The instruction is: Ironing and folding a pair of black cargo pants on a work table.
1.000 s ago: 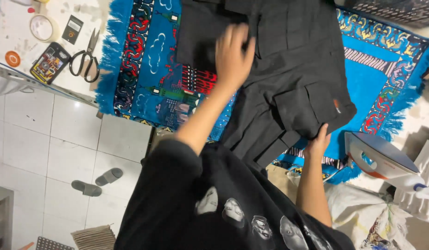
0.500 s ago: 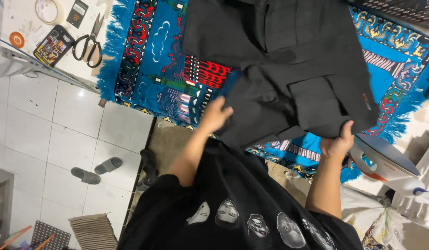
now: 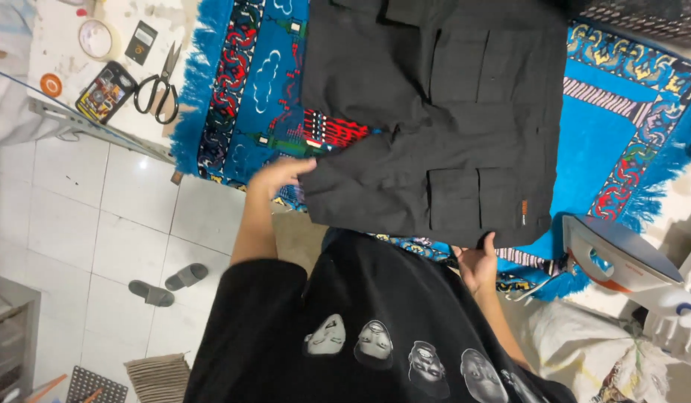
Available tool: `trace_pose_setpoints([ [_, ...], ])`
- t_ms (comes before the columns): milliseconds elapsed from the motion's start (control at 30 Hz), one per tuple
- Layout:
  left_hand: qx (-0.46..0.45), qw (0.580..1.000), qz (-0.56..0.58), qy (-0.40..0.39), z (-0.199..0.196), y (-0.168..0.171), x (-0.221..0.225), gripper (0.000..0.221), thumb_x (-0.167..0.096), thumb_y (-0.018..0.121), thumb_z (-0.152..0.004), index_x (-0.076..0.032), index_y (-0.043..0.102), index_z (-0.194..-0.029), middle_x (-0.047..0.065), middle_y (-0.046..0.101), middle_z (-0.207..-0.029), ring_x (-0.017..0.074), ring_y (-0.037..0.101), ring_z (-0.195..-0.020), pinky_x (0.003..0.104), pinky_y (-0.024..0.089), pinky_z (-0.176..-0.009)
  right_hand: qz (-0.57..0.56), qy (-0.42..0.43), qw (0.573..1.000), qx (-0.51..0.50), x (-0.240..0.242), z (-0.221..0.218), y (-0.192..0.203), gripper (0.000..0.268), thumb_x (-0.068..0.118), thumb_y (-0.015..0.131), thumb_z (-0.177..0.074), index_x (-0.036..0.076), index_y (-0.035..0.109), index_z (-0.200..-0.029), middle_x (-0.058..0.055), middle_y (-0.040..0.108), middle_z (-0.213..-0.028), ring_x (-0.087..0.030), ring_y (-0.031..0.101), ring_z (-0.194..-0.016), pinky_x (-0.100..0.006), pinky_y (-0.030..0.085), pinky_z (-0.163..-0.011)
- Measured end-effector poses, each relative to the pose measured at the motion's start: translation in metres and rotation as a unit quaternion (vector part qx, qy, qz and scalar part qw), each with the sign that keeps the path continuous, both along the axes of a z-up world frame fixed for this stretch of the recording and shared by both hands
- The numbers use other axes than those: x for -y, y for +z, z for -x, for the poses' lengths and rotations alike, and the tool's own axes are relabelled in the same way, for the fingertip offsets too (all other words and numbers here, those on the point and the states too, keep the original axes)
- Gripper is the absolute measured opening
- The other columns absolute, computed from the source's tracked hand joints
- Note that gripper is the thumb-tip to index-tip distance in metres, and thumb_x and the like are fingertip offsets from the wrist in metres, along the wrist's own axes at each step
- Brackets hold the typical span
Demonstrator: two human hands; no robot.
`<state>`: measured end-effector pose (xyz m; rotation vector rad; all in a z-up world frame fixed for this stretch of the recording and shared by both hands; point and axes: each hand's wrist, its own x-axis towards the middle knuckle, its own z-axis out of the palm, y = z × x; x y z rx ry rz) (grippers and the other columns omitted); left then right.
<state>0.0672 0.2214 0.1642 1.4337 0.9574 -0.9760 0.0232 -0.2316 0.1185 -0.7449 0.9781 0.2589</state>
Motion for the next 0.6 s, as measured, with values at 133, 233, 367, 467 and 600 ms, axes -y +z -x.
trace_pose_setpoints([
  [133,0.203,0.958,0.006,0.202,0.043,-0.038,0.014,0.035,-0.022,0.093,-0.078,-0.007,0.077,-0.106,0.011,0.074,-0.099,0.0220,0.070,-0.090,0.033,0.058,-0.079,0.036,0.081,0.996,0.014,0.013,0.003,-0.011,0.041,0.046,0.071,-0.097,0.016,0.070,-0.125,-0.007,0.073,-0.124,-0.028,0.072,-0.114,-0.048,0.059,-0.100],
  [233,0.216,0.920,0.041,0.324,0.074,-0.119,0.010,0.046,-0.021,0.087,-0.089,-0.015,0.067,-0.129,0.013,0.064,-0.127,0.0285,0.064,-0.111,0.043,0.054,-0.093,0.066,0.098,0.993,0.021,0.017,0.005,-0.014,0.044,0.047,0.070,-0.097,0.017,0.067,-0.131,-0.007,0.071,-0.130,-0.028,0.069,-0.120,-0.052,0.056,-0.105],
  [367,0.258,0.890,0.026,0.376,0.071,-0.179,0.011,0.045,-0.016,0.079,-0.096,-0.013,0.061,-0.137,0.011,0.068,-0.129,0.0257,0.068,-0.112,0.042,0.059,-0.092,0.119,0.112,0.986,-0.031,0.044,0.025,-0.070,0.045,0.043,0.075,-0.099,0.006,0.067,-0.123,-0.016,0.073,-0.120,-0.032,0.072,-0.112,-0.056,0.059,-0.099],
  [467,0.167,0.924,-0.147,0.312,0.065,-0.191,0.033,0.034,-0.033,0.083,-0.091,-0.019,0.068,-0.118,0.004,0.070,-0.111,0.0205,0.067,-0.100,0.040,0.057,-0.080,0.121,0.146,0.976,-0.103,0.014,0.011,-0.040,0.058,0.051,0.069,-0.100,0.002,0.060,-0.130,-0.018,0.068,-0.127,-0.034,0.070,-0.115,-0.046,0.059,-0.101],
  [600,0.088,0.950,-0.118,0.276,0.057,-0.068,0.053,0.099,-0.060,0.085,-0.087,-0.010,0.038,-0.159,0.021,0.036,-0.162,0.0362,0.035,-0.151,0.056,0.033,-0.118,0.171,0.175,0.962,-0.121,0.054,0.036,-0.088,0.079,0.054,0.078,-0.096,-0.010,0.047,-0.129,-0.029,0.062,-0.113,-0.045,0.073,-0.097,-0.054,0.064,-0.090],
])
